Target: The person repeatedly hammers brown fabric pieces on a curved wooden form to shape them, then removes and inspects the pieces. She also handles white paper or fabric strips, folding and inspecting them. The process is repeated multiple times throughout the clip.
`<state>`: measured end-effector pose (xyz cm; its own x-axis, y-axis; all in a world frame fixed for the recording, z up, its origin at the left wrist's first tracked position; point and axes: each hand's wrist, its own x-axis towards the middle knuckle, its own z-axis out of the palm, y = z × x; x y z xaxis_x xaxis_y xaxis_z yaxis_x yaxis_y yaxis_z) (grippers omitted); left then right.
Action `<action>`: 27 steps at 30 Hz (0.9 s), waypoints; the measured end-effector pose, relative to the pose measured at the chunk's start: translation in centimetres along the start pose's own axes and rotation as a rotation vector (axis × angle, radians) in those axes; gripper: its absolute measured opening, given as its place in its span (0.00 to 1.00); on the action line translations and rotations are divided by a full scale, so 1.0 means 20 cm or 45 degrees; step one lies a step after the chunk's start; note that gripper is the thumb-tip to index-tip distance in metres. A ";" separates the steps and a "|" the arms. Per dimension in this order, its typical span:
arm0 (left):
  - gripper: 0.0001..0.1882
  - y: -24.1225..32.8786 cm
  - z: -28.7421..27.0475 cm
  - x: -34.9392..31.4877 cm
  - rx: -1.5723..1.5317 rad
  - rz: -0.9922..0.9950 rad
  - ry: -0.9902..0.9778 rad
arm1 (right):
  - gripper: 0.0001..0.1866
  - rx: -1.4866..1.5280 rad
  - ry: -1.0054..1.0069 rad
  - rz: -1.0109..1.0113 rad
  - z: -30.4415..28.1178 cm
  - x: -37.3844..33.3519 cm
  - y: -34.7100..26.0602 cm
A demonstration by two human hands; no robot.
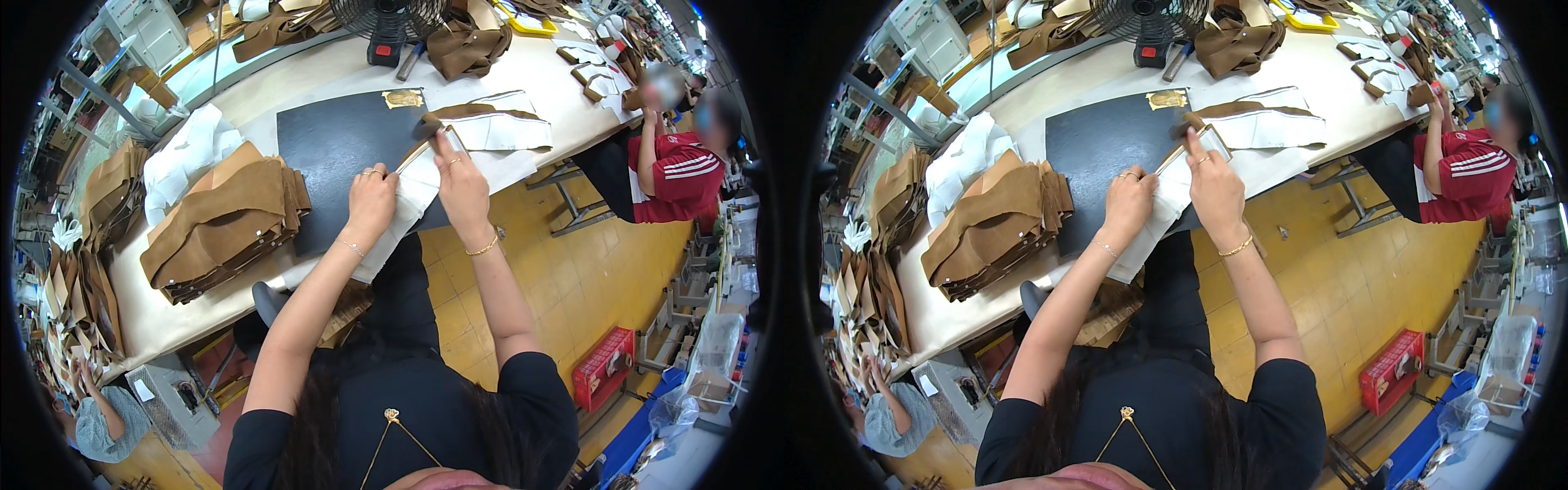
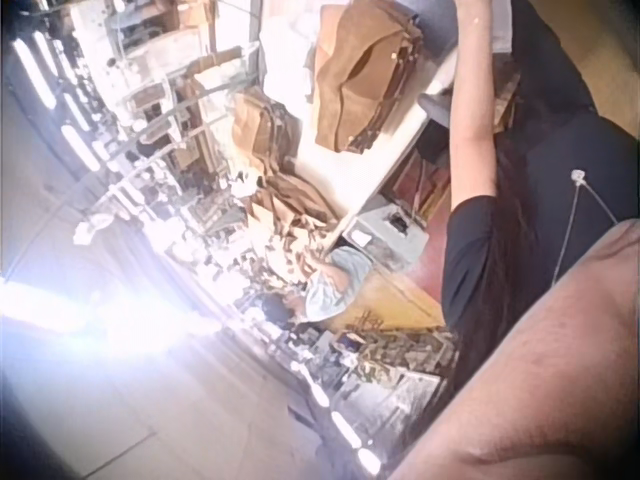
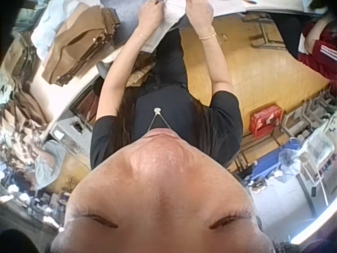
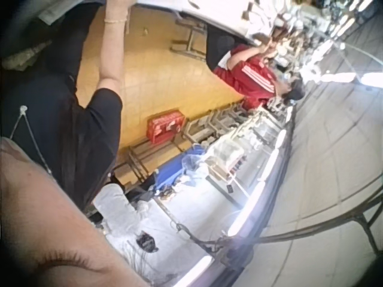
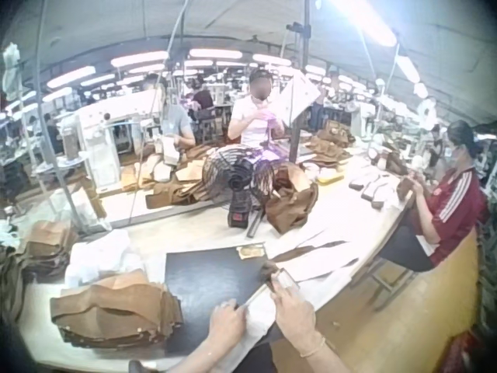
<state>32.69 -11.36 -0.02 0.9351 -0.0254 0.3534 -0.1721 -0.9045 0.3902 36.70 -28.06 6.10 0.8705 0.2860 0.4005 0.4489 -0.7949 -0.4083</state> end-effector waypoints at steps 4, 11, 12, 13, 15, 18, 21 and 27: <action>0.07 -0.01 0.00 -0.01 0.059 0.033 -0.004 | 0.23 -0.145 -0.319 -0.089 -0.01 -0.04 0.00; 0.07 -0.02 0.01 0.00 0.014 0.011 0.001 | 0.22 -0.153 -0.412 -0.018 0.05 -0.09 -0.03; 0.08 -0.01 -0.01 -0.01 -0.142 -0.112 0.009 | 0.21 -0.131 -0.386 -0.028 0.06 -0.10 -0.01; 0.09 0.00 -0.03 -0.01 -0.286 -0.244 0.016 | 0.21 -0.100 -0.360 -0.055 0.06 -0.10 0.00; 0.10 -0.04 -0.05 -0.03 -0.400 -0.339 -0.075 | 0.21 -0.099 -0.376 -0.039 0.02 -0.10 -0.04; 0.10 -0.02 -0.06 -0.05 -0.292 -0.269 -0.070 | 0.21 -0.081 -0.362 -0.091 -0.01 -0.07 -0.03; 0.09 0.04 -0.08 -0.07 -0.071 -0.188 -0.073 | 0.21 0.035 -0.164 -0.055 -0.04 -0.09 -0.10; 0.10 0.00 -0.06 -0.08 -0.236 -0.259 -0.071 | 0.21 -0.040 -0.330 -0.070 0.01 -0.13 -0.08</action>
<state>30.82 -10.71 0.48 0.9709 0.1209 0.2066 -0.0278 -0.8002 0.5991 33.73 -27.48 5.50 0.8692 0.4539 0.1960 0.4943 -0.7894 -0.3641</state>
